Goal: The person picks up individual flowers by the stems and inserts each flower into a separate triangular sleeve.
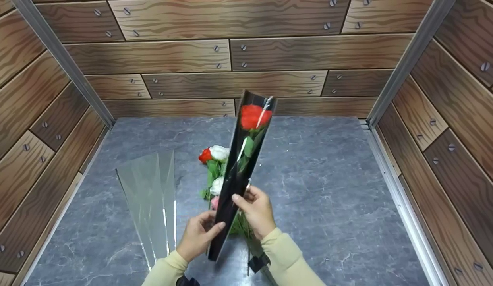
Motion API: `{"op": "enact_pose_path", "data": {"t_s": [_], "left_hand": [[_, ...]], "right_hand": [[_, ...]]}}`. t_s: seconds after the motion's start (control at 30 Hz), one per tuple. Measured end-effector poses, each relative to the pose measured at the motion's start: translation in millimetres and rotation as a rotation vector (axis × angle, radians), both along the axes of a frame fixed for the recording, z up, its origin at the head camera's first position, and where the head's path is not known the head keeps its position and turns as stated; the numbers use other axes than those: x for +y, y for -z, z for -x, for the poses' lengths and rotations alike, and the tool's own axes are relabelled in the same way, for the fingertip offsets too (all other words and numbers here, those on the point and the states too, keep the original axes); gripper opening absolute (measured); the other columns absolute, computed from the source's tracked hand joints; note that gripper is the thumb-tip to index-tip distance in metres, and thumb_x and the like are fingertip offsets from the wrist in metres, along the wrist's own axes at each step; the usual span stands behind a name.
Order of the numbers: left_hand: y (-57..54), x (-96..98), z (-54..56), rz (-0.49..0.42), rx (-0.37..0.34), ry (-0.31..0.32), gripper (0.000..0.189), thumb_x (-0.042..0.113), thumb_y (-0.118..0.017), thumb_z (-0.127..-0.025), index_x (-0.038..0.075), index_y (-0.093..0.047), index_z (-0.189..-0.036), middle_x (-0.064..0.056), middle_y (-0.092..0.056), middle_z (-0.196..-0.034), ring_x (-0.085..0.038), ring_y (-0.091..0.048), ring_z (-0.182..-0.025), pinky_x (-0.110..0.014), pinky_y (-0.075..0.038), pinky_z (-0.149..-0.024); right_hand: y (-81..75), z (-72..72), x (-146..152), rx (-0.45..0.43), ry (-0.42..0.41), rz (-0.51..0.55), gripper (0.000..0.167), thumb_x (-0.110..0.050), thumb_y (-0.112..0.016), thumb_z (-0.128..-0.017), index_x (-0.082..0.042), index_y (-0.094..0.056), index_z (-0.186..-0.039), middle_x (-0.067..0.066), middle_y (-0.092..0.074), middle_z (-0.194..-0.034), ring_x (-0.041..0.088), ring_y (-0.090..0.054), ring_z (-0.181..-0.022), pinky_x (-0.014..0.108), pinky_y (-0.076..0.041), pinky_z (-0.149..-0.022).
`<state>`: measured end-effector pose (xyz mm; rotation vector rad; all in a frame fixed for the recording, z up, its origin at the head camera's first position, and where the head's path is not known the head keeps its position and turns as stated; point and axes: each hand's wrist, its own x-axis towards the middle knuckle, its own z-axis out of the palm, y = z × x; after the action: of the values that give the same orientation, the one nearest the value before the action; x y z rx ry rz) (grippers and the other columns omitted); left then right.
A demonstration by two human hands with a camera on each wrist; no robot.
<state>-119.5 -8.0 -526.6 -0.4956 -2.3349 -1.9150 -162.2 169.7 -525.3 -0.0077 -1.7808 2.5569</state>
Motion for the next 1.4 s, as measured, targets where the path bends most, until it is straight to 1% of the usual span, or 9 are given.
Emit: {"op": "enact_pose_path", "data": {"t_s": [0.13,0.4,0.5,0.6,0.73,0.9,1.03,1.23,1.4], "left_hand": [[8.8,2.3,-2.0,0.028,-0.025,0.018,0.008,-0.002,-0.071,-0.083,-0.004,-0.066,-0.088,-0.014,-0.066,-0.075,-0.011,-0.058,-0.064,-0.023,-0.05,-0.058],[46.6,15.6,3.3,0.053,-0.07,0.058,0.007,0.006,-0.073,-0.084,0.002,-0.07,-0.088,-0.003,-0.068,-0.075,-0.006,-0.06,-0.063,-0.022,-0.052,-0.058],[50.2,23.6,0.9,0.043,-0.081,0.099,0.004,0.006,-0.072,-0.084,0.004,-0.069,-0.086,0.001,-0.068,-0.073,-0.004,-0.061,-0.06,-0.021,-0.052,-0.055],[53.0,27.4,-1.1,0.043,-0.108,0.126,0.003,0.006,-0.071,-0.085,0.005,-0.069,-0.085,0.003,-0.067,-0.072,-0.004,-0.061,-0.057,-0.022,-0.052,-0.053],[58.4,23.5,-0.6,0.061,-0.12,0.117,0.004,0.007,-0.071,-0.086,0.004,-0.069,-0.084,0.005,-0.066,-0.072,-0.003,-0.06,-0.058,-0.021,-0.051,-0.054],[64.8,5.7,0.4,0.117,-0.122,0.048,0.004,0.009,-0.072,-0.085,0.006,-0.07,-0.086,0.007,-0.065,-0.074,-0.002,-0.057,-0.062,-0.022,-0.051,-0.059],[70.2,-13.1,2.7,0.145,-0.147,-0.009,0.004,0.008,-0.071,-0.085,0.006,-0.069,-0.088,0.006,-0.065,-0.076,-0.004,-0.057,-0.065,-0.022,-0.051,-0.062],[81.5,-43.8,7.8,0.224,-0.11,-0.165,0.004,0.009,-0.071,-0.085,0.005,-0.069,-0.085,0.004,-0.064,-0.073,-0.005,-0.056,-0.064,-0.022,-0.049,-0.061],[86.4,-65.7,11.5,0.329,-0.115,-0.348,0.005,0.009,-0.072,-0.083,0.008,-0.069,-0.081,0.006,-0.06,-0.069,-0.005,-0.052,-0.062,-0.023,-0.046,-0.059]], "right_hand": [[-5.4,5.5,13.2,0.015,0.047,0.01,0.014,0.008,-0.065,-0.085,0.004,-0.062,-0.098,0.011,-0.068,-0.087,0.018,-0.065,-0.073,0.031,-0.054,-0.065],[-14.1,18.5,44.8,0.021,0.115,-0.041,0.013,0.008,-0.067,-0.084,0.008,-0.063,-0.096,0.007,-0.065,-0.079,0.016,-0.063,-0.068,0.031,-0.054,-0.063],[-17.2,28.2,68.6,-0.001,0.132,-0.093,0.013,0.004,-0.068,-0.085,0.008,-0.063,-0.097,0.006,-0.065,-0.078,0.015,-0.063,-0.067,0.031,-0.054,-0.062],[-18.5,39.1,101.2,-0.039,0.136,-0.144,0.012,-0.002,-0.069,-0.087,0.001,-0.066,-0.098,0.003,-0.067,-0.081,0.013,-0.064,-0.07,0.029,-0.054,-0.064],[-11.1,52.0,151.0,-0.086,0.125,-0.176,0.014,-0.006,-0.07,-0.087,-0.009,-0.068,-0.101,0.0,-0.069,-0.085,0.011,-0.067,-0.076,0.029,-0.055,-0.069],[13.5,61.0,205.0,-0.179,0.151,-0.245,0.035,-0.007,-0.07,-0.088,0.002,-0.059,-0.12,-0.004,-0.068,-0.082,0.007,-0.065,-0.073,0.024,-0.054,-0.067],[34.0,64.9,240.5,-0.263,0.165,-0.373,0.064,-0.01,-0.066,-0.091,0.016,-0.033,-0.139,-0.012,-0.064,-0.079,0.003,-0.063,-0.07,0.021,-0.053,-0.067],[53.2,67.1,279.4,-0.36,0.201,-0.603,0.064,-0.018,-0.063,-0.094,0.012,-0.033,-0.141,-0.02,-0.06,-0.075,0.001,-0.056,-0.063,0.02,-0.047,-0.058],[57.7,71.4,294.9,-0.445,0.194,-0.562,0.068,-0.02,-0.064,-0.093,0.007,-0.029,-0.145,-0.016,-0.06,-0.07,0.002,-0.048,-0.053,0.02,-0.041,-0.048]]}}
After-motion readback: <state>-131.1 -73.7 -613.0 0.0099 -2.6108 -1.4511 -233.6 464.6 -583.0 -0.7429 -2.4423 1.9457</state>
